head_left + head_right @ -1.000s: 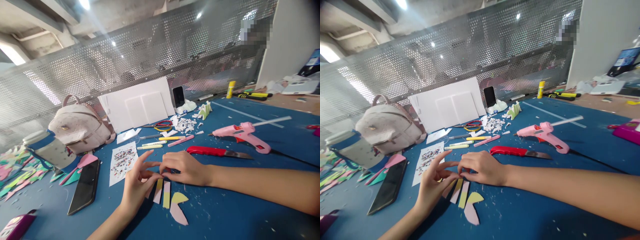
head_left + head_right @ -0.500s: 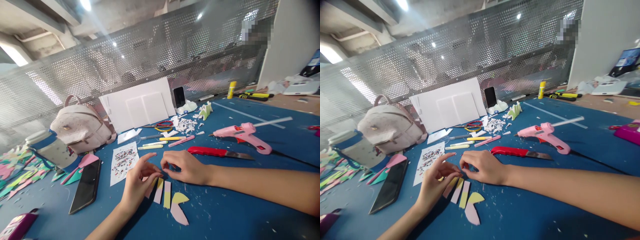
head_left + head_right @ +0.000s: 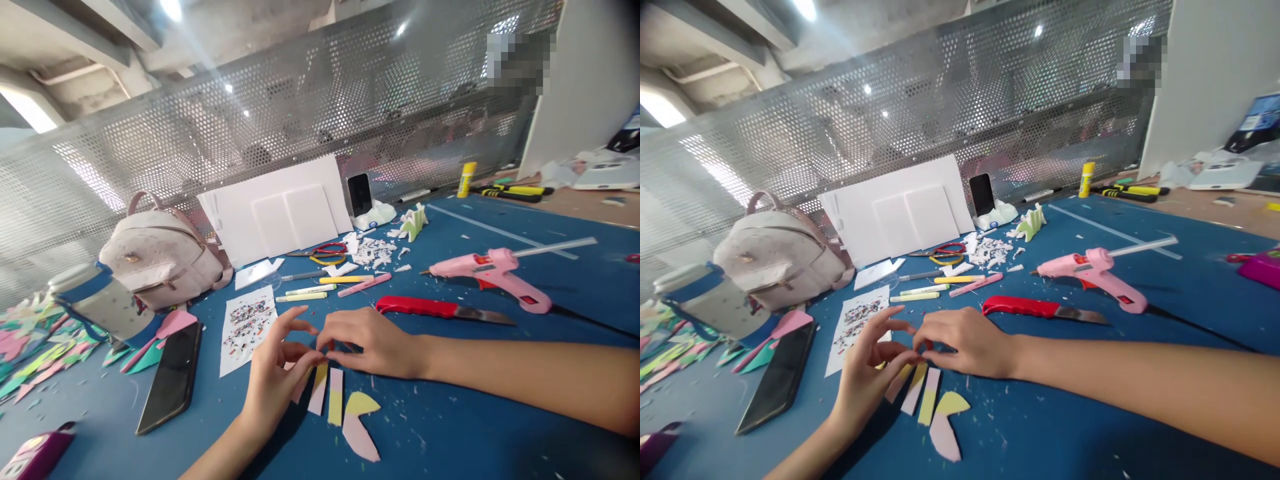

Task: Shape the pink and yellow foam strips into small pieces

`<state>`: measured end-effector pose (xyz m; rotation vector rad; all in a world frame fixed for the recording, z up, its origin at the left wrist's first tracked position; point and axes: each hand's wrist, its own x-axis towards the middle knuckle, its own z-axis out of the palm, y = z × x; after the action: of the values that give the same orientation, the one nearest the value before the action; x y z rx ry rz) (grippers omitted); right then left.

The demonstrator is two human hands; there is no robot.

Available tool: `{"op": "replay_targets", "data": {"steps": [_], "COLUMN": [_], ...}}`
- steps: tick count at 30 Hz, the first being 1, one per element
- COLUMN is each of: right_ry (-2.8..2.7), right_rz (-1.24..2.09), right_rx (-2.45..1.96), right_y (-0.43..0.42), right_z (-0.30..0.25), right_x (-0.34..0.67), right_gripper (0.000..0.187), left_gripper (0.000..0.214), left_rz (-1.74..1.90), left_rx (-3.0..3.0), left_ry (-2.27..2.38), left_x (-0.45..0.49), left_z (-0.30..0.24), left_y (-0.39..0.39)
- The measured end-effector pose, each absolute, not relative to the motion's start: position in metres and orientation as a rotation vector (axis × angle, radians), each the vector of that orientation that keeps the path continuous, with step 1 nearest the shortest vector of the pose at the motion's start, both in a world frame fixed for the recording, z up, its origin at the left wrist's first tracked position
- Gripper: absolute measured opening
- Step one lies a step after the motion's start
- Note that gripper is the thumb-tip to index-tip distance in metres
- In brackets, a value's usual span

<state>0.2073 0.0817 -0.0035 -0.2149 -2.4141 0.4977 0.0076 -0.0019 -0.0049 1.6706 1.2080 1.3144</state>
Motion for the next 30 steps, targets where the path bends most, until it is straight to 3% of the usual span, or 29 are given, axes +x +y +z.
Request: {"op": "replay_targets", "data": {"steps": [12, 20, 30], "right_ry": [-2.402, -2.275, -2.283], "right_rz": [0.545, 0.728, 0.755], "right_rx": [-0.298, -0.496, -0.494], "right_y": [0.081, 0.083, 0.086], "right_z": [-0.004, -0.002, -0.004], "right_x": [0.206, 0.204, 0.201], "right_gripper": [0.008, 0.014, 0.023], "left_gripper": [0.037, 0.016, 0.032], "left_rz": [1.274, 1.139, 1.114], "left_rx": [1.723, 1.97, 2.212], "left_ry": [1.184, 1.283, 1.131], "left_x": [0.003, -0.005, -0.006], "left_z": [-0.01, -0.004, -0.008], "left_y": [0.001, 0.005, 0.005]}}
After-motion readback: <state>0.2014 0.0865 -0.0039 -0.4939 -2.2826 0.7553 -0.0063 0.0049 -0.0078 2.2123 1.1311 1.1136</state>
